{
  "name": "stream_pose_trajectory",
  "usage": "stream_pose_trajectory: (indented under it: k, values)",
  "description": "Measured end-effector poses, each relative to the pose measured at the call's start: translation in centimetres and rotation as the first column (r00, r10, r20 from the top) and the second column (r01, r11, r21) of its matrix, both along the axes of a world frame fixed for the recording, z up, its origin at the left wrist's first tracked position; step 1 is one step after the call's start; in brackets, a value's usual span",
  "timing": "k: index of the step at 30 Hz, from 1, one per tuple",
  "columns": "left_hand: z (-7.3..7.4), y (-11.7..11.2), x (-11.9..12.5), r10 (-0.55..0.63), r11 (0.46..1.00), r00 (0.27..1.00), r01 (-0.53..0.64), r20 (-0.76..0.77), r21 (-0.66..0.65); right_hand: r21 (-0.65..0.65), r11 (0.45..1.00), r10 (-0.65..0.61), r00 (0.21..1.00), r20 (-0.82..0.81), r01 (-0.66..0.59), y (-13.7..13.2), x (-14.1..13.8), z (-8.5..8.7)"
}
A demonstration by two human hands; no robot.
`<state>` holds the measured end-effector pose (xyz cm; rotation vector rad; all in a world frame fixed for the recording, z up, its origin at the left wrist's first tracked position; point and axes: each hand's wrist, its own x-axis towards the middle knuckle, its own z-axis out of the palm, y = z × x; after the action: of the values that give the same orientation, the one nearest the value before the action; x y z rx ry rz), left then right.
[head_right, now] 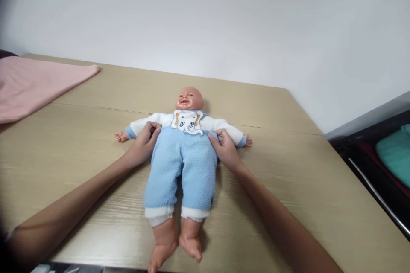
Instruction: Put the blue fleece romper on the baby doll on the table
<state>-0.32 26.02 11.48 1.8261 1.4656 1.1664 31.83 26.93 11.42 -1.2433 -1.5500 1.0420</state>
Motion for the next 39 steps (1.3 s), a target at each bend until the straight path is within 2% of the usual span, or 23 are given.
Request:
stream_pose_trajectory:
  k: [4,7,12,17,20,23,26,28,30,32,35,39]
  values:
    - [-0.2,0.2,-0.1,0.032,0.991,0.984,-0.008,-0.178,0.132,0.127,0.991,-0.067,0.983,0.169,0.046,-0.8,-0.3,0.0]
    - [-0.3,0.2,-0.1,0.037,0.988,0.972,-0.001,-0.231,0.153,0.213,0.975,-0.124,0.948,0.293,0.062,-1.4,-0.5,0.1]
    - [-0.1,-0.3,-0.4,0.035,0.983,0.957,0.019,-0.289,0.182,0.322,0.947,-0.173,0.87,0.461,0.017,-2.8,-0.2,0.6]
    - [0.2,-0.4,-1.0,0.03,0.971,0.957,0.042,-0.289,0.237,0.455,0.884,-0.268,0.678,0.685,-0.11,-3.8,1.7,0.6]
    - [0.3,-0.5,-0.8,0.066,0.948,0.974,0.006,-0.217,0.317,0.524,0.842,-0.342,0.624,0.703,-0.129,-3.3,3.4,1.0]
    - [1.2,-1.0,-0.1,0.096,0.907,0.989,-0.039,-0.116,0.419,0.607,0.782,-0.424,0.594,0.683,-0.14,-2.1,5.3,1.7]
    - [3.2,-1.9,1.3,0.049,0.866,0.995,0.001,-0.087,0.5,0.633,0.746,-0.394,0.63,0.669,-0.206,-0.8,7.9,2.0]
    - [4.9,-2.4,2.8,-0.037,0.848,0.99,0.102,-0.134,0.52,0.583,0.77,-0.295,0.665,0.686,-0.259,0.0,10.0,1.7]
    - [6.6,-2.5,4.5,-0.134,0.835,0.969,0.224,-0.208,0.503,0.497,0.825,-0.18,0.707,0.683,-0.27,0.6,11.9,1.2]
    - [7.8,-2.0,6.4,-0.213,0.831,0.934,0.327,-0.285,0.45,0.434,0.872,-0.122,0.76,0.638,-0.224,0.9,13.2,0.8]
    - [8.4,-0.3,9.3,-0.275,0.854,0.862,0.423,-0.425,0.304,0.398,0.913,-0.139,0.848,0.511,-0.09,0.9,13.5,1.0]
    - [8.1,1.9,12.6,-0.243,0.895,0.759,0.415,-0.603,0.161,0.355,0.926,-0.197,0.965,0.172,0.125,-0.4,10.4,2.2]
